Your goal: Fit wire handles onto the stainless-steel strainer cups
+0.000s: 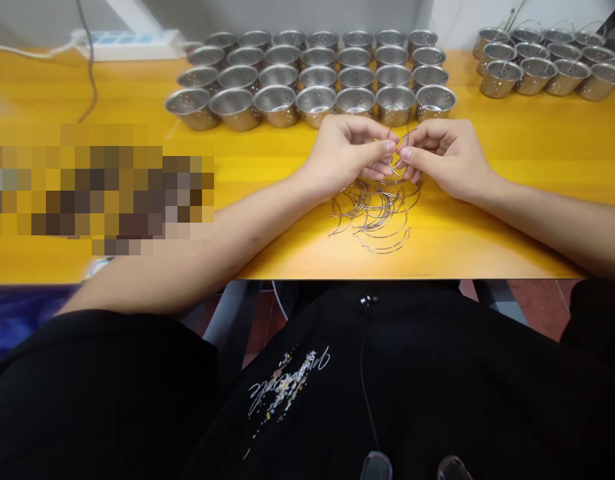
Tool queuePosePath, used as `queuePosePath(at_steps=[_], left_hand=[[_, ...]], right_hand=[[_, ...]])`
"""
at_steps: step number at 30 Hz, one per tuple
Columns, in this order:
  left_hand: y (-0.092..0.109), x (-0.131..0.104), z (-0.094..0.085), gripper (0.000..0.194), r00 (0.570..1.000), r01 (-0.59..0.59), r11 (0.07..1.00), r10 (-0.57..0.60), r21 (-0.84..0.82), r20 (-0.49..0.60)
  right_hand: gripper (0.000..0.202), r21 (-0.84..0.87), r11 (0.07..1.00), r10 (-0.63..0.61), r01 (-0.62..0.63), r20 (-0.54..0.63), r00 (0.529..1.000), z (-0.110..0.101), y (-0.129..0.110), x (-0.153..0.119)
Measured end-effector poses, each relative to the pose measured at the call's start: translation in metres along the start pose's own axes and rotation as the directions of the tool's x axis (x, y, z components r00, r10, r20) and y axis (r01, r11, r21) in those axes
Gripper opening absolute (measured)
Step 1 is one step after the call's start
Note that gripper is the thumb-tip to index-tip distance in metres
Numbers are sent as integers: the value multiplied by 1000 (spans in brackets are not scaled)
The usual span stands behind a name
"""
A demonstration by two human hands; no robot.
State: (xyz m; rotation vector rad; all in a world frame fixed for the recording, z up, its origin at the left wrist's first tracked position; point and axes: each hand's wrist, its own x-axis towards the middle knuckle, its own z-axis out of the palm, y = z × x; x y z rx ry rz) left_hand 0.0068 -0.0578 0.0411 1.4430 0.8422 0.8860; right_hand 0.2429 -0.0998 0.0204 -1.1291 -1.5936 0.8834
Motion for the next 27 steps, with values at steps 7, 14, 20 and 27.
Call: queuePosePath(at_steps=[7,14,20,27], left_hand=[[1,1,2,15,1000,2,999,-3,-42,-31],[1,0,5,23,998,-7,1000,7,-15,-60],[-3,2,3,25,999,-43,998,42,-35,-21],[-3,1,2,23,1000,-13,1000,13,-7,-29]], right_hand=[[44,61,998,-23,24,-16,1000,0,7,3],[44,103,995,4,2,-57,998,4,5,1],[44,105,993,63,-54,-81,995,9,-3,-3],[48,82,996,52,-47,-61,997,8,-3,-4]])
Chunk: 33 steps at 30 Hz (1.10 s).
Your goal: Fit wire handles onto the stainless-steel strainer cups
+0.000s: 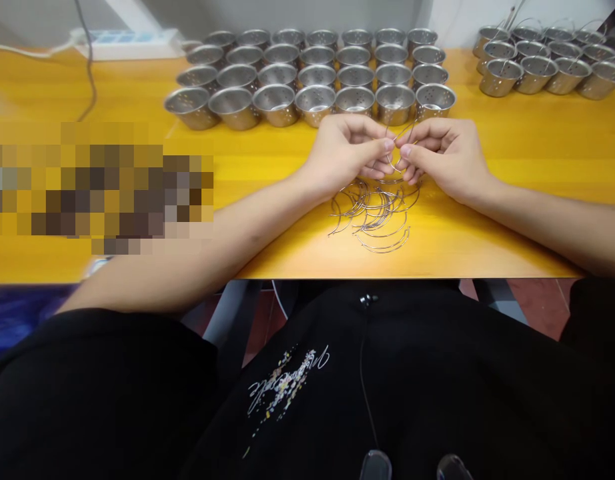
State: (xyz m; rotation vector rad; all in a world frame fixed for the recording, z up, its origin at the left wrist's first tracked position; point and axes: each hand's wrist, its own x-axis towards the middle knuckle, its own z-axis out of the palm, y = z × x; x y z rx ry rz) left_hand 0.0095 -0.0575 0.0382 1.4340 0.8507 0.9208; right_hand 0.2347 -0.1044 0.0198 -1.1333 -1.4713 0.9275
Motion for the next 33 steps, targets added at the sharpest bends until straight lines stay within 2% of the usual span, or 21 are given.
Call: queuePosePath(at_steps=[4,9,18,26,33], left_hand=[[3,-2,1,23,1000,18,999,-18,34,-12],[5,-3,3,25,999,41,998,-41,40,4],[5,-5,1,24,995,88,996,-90,33,49],[-1,-2,-3,28,989,118,992,-121,42,86],[-2,-2,-3,24,987,129,990,-133,54,93]], right_hand=[[55,-5,1000,-2,2,44,999,-4,5,4],[61,-34,996,-75,79,88,993,-6,3,3],[60,-129,982,-127,134,66,990,-8,-5,-3],[53,-220,971,-88,95,41,995,-9,-7,-5],[53,-240,967,-60,88,120,991,-11,-7,-4]])
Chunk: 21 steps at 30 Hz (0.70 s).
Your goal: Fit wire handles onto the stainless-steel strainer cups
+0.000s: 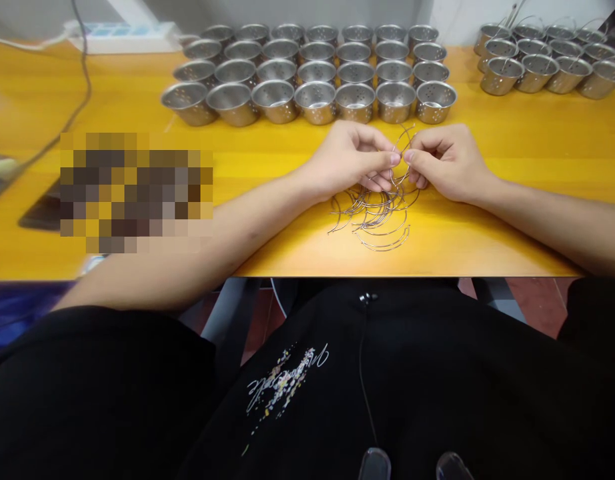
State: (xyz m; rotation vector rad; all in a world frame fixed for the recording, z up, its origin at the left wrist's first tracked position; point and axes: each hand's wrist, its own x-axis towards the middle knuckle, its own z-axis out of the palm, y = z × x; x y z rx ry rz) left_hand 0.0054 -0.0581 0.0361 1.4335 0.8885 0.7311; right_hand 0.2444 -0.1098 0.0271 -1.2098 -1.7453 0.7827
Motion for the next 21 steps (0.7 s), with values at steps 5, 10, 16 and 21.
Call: queuePosePath(at_steps=[5,10,16,21], left_hand=[[1,-1,0,28,1000,-8,1000,8,-1,29],[2,-1,-1,25,999,-27,1000,26,16,32],[3,-1,-1,31,1000,-19,1000,19,-10,14],[3,-1,0,21,999,-42,999,42,-3,24]], right_hand=[[50,42,998,42,-43,11,999,3,-1,0],[52,70,994,82,-85,42,996,4,-5,-1],[55,51,997,61,-62,34,998,2,-7,-1],[55,-22,999,36,-36,14,999,3,-6,-1]])
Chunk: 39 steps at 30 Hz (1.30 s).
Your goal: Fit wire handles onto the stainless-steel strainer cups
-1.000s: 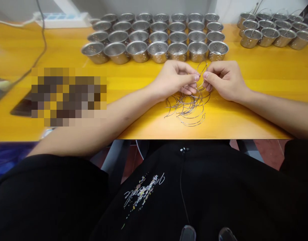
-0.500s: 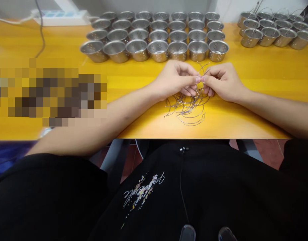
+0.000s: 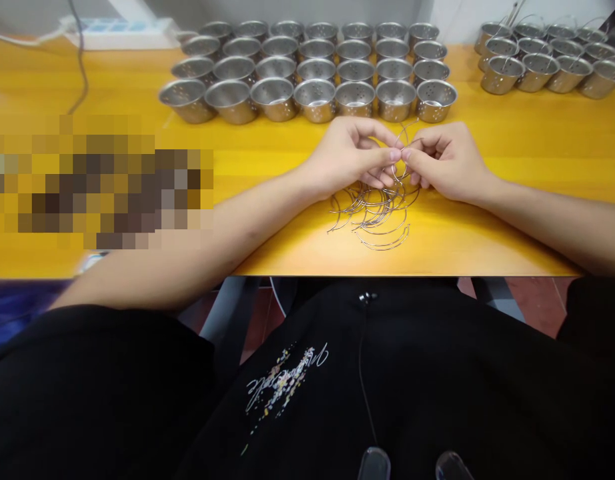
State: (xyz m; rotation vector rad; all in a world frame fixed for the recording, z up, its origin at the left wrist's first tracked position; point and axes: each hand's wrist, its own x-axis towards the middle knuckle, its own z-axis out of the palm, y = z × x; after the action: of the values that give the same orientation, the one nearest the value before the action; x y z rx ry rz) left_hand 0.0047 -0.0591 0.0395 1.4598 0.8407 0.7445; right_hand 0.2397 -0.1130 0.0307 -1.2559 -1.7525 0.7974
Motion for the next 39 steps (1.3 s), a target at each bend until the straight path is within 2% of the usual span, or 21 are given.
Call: queuePosePath(at_steps=[2,5,11,18,22,27,30,33,36,39], left_hand=[[0,0,0,19,1000,-11,1000,11,4,15],[0,0,0,25,999,-21,1000,20,15,25],[-2,-1,-1,26,999,-27,1000,27,10,29],[-3,2,0,24,999,-37,999,37,-30,26],[-2,5,-2,23,997,-80,995,80,-52,-12],[-2,8,-7,21,989,-128,991,125,-31,-73],[-6,9,-10,31,988,-146,989,147,23,-51],[-12,8,-12,38,972,-233,969,235,83,-5],[-15,7,-14,32,961,-275,949,271,155,49],[-16,6,-16,20,971,-238,952,228,194,71]], right_hand=[[55,-43,998,-38,38,-3,999,1,0,0],[54,-91,991,-95,94,-16,995,1,1,0],[53,-82,996,-30,26,-52,998,-1,3,-1],[56,-89,995,-50,45,-49,998,-1,2,-1],[57,-16,997,-83,82,-99,992,-2,12,6],[66,91,978,-168,187,-186,968,-4,28,19],[72,134,968,-174,211,-243,954,-3,29,22],[68,192,959,-139,207,-318,938,-2,27,24],[60,223,959,-87,177,-361,929,-3,30,27],[63,226,961,-71,157,-348,935,-4,37,31]])
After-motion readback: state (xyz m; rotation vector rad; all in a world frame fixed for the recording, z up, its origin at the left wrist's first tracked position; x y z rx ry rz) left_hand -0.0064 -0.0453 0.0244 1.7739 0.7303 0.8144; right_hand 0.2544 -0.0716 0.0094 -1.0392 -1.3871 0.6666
